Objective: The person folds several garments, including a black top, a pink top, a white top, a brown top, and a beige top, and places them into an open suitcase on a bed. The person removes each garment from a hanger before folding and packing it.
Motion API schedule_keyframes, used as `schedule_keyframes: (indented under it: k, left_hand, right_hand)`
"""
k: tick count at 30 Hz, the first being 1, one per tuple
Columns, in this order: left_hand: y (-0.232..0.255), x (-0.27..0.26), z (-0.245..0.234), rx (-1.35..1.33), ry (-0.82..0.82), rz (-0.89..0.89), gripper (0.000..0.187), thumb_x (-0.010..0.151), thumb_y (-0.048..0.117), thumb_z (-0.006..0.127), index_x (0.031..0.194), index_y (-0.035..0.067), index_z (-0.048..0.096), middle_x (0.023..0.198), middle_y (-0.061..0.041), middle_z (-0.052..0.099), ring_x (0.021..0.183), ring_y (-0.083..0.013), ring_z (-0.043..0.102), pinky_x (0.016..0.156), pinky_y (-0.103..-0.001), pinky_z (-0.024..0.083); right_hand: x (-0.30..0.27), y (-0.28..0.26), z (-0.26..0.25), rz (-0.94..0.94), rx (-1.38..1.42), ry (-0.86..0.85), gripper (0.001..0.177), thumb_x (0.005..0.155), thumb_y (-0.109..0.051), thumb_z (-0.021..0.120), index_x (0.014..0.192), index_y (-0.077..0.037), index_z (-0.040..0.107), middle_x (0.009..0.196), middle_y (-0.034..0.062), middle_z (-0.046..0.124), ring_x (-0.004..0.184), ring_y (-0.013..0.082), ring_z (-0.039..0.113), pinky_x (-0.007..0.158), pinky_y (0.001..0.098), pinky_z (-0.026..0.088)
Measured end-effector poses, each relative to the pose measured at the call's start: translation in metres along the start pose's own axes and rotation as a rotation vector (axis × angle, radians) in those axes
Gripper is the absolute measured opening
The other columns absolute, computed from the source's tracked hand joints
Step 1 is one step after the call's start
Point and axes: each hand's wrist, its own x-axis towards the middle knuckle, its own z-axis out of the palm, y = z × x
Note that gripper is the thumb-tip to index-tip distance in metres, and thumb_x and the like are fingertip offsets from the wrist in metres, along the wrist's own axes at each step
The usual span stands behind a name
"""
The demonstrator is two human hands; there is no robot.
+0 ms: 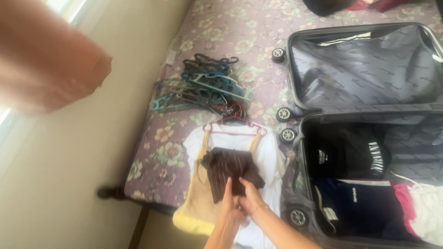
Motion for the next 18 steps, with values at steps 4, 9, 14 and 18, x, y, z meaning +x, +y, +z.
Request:
schedule_keyframes:
  k: [4,9,14,18]
  left_hand:
    - [-0.021,-0.006,0.029,-0.176,-0.025,0.129,0.059,0.08,0.035,0.079,0.128,0.002,0.068,0.131,-0.013,0.071,0.118,-0.0284,0.066,0.096,-0.041,0.054]
    - [-0.041,-0.046,0.057,0.046,0.344,0.459,0.044,0.082,0.018,0.083,0.108,-0.015,0.071,0.11,-0.022,0.075,0.097,-0.0289,0.074,0.083,-0.04,0.06]
    - [-0.043,-0.087,0.082,0.236,0.385,0.686,0.039,0.078,0.014,0.081,0.108,-0.01,0.073,0.105,-0.02,0.076,0.091,-0.0287,0.076,0.077,-0.039,0.061]
    - [-0.037,-0.103,0.098,0.268,0.189,0.825,0.034,0.079,0.009,0.075,0.11,-0.006,0.074,0.101,-0.022,0.076,0.083,-0.0382,0.073,0.07,-0.049,0.053]
  right_hand:
    - [-0.032,-0.005,-0.003,-0.135,0.102,-0.147,0.031,0.095,-0.028,0.065,0.114,-0.004,0.061,0.108,0.0121,0.066,0.103,0.0287,0.061,0.097,0.0427,0.048]
    - [-0.068,-0.025,-0.001,-0.098,0.082,-0.27,0.025,0.095,-0.028,0.067,0.104,-0.005,0.063,0.102,0.0122,0.066,0.098,0.028,0.062,0.091,0.0412,0.051]
    - [-0.128,-0.036,0.019,-0.162,0.046,-0.413,0.031,0.095,-0.029,0.062,0.11,-0.002,0.066,0.106,0.0126,0.068,0.101,0.0274,0.063,0.092,0.0394,0.051]
    - [-0.195,-0.041,0.033,-0.282,0.199,-0.524,0.035,0.092,-0.029,0.06,0.116,-0.003,0.067,0.115,0.0116,0.069,0.109,0.0274,0.062,0.098,0.0401,0.049]
